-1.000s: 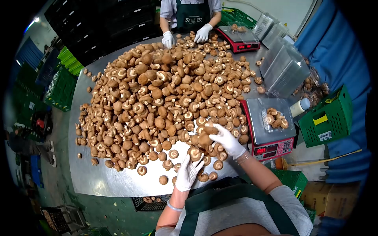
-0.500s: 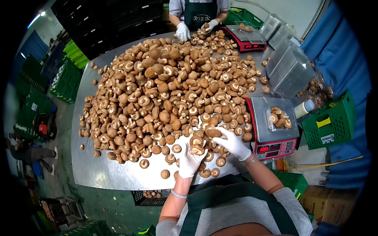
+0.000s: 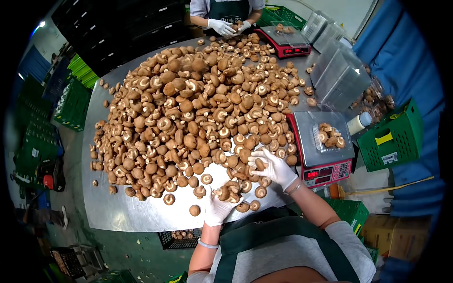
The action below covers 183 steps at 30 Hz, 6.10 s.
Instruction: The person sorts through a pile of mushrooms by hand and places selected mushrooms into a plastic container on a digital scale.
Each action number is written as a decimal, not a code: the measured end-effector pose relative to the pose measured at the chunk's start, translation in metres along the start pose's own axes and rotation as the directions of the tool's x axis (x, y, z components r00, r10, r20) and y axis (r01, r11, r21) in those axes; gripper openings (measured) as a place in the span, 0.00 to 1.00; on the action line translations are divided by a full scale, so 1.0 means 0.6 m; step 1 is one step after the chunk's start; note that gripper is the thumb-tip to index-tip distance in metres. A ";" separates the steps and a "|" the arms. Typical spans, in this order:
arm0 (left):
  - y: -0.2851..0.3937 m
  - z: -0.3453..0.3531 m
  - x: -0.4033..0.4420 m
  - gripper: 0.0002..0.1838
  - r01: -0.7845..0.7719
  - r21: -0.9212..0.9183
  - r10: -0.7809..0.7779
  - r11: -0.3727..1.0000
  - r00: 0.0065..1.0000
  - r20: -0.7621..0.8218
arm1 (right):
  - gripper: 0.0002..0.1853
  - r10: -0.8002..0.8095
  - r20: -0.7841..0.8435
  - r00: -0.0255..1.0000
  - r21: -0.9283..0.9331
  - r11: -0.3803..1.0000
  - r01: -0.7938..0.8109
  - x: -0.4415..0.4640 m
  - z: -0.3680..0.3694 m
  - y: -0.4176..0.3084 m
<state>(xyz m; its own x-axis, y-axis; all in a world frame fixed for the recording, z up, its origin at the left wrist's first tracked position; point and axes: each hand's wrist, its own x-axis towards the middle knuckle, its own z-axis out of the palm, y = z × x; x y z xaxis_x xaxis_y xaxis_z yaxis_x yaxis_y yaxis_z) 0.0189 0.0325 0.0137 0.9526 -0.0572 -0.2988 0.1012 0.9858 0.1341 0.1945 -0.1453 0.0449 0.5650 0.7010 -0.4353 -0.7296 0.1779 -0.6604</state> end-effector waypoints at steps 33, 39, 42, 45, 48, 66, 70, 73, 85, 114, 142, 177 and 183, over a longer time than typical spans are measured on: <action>0.115 -0.187 -0.318 0.45 -0.612 0.142 0.628 0.778 0.756 -0.185 | 0.31 -0.316 0.561 0.765 -0.744 -0.598 0.299 0.111 0.108 0.050; 0.037 -0.062 -0.178 0.36 -0.488 -0.131 0.436 0.863 0.851 -0.293 | 0.26 -0.301 0.462 0.834 -0.805 -0.538 0.251 0.137 0.097 0.044; 0.015 -0.065 -0.131 0.34 -0.423 -0.255 0.329 0.869 0.881 -0.339 | 0.27 -0.283 0.480 0.830 -0.771 -0.588 0.245 0.168 0.107 0.069; 0.027 -0.056 -0.093 0.33 -0.392 -0.216 0.322 0.894 0.899 -0.296 | 0.31 -0.212 0.391 0.896 -0.872 -0.396 0.287 0.179 0.103 0.060; 0.042 0.007 -0.063 0.33 -0.456 -0.118 0.353 0.882 0.806 -0.475 | 0.31 -0.018 0.352 0.936 -0.794 0.524 0.309 0.164 0.086 0.036; -0.152 0.228 0.202 0.27 -0.046 0.344 0.030 0.938 0.998 0.052 | 0.35 -0.590 0.329 0.737 -0.849 0.157 0.505 -0.100 -0.035 -0.145; -0.242 0.294 0.281 0.23 -0.027 0.421 -0.040 0.907 0.988 0.149 | 0.39 -0.455 0.017 0.890 -0.349 0.832 0.432 -0.195 -0.127 -0.254; -0.302 0.325 0.337 0.24 -0.196 0.728 0.081 0.657 0.979 0.189 | 0.46 -0.597 0.080 0.798 -0.464 0.686 0.560 -0.236 -0.204 -0.312; -0.389 0.370 0.407 0.12 -0.401 0.733 0.321 -0.550 0.709 0.628 | 0.53 -0.487 0.263 0.833 -0.355 0.754 0.553 -0.239 -0.344 -0.378; -0.133 0.110 -0.074 0.14 0.739 0.639 0.953 -0.214 0.300 -0.028 | 0.40 -0.620 0.272 0.736 -0.958 -0.103 0.268 -0.276 -0.379 -0.373; -0.219 0.093 0.320 0.08 -0.145 0.830 0.518 -0.538 0.719 0.462 | 0.18 -0.869 0.163 0.468 -0.986 -0.123 0.115 -0.304 -0.331 -0.322; -0.356 0.240 0.292 0.26 -0.008 0.886 0.110 0.464 0.993 -0.049 | 0.20 -0.723 -0.182 0.666 -0.481 0.657 0.581 -0.232 -0.367 -0.384; -0.363 0.250 0.281 0.21 -0.047 0.858 0.157 0.511 0.987 -0.040 | 0.19 -0.713 -0.004 0.701 -0.976 0.155 0.153 -0.318 -0.407 -0.291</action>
<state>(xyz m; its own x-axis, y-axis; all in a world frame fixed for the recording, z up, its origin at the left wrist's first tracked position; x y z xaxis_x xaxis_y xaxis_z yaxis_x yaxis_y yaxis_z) 0.2007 -0.2155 0.0759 0.9444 0.1048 -0.3115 0.2536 0.3705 0.8935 0.3083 -0.4787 0.0936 0.9176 0.3623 0.1633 0.3493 -0.5393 -0.7663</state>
